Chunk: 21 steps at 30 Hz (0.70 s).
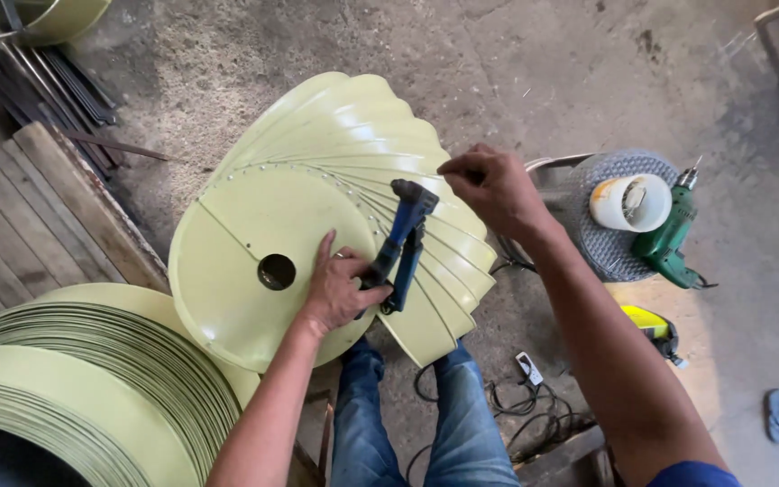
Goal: Drilling holes and installing rivets to assemble curved metal sheets into a fan housing.
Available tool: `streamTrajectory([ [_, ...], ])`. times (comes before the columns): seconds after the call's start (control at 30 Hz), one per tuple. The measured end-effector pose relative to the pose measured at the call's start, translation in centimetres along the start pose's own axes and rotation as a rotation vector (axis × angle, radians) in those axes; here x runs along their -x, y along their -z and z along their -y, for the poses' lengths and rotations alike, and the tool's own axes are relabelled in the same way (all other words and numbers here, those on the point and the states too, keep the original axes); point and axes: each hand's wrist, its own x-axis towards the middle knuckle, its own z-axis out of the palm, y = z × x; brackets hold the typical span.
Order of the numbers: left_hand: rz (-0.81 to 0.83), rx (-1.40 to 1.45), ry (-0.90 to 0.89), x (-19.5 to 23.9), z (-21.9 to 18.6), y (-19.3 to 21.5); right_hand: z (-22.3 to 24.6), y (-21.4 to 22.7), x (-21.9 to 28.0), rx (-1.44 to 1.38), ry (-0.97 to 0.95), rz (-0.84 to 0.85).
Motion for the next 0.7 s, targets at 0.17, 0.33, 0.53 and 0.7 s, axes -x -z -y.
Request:
streamTrajectory([
  [0.17,0.013,0.035,0.001,0.3,0.4,0.1,6.0,0.1,-0.9,0.301,0.134,0.128],
  [0.33,0.028,0.055,-0.025,0.2,0.4,0.2,9.8,0.3,-2.2,0.491,-0.01,0.273],
  [0.53,0.078,0.088,0.012,0.3,-0.4,1.3,14.5,-1.3,-3.6,0.715,-0.098,0.43],
  [0.7,0.111,0.038,0.045,0.4,-0.4,1.4,15.4,-2.2,-4.3,0.853,-0.119,0.475],
])
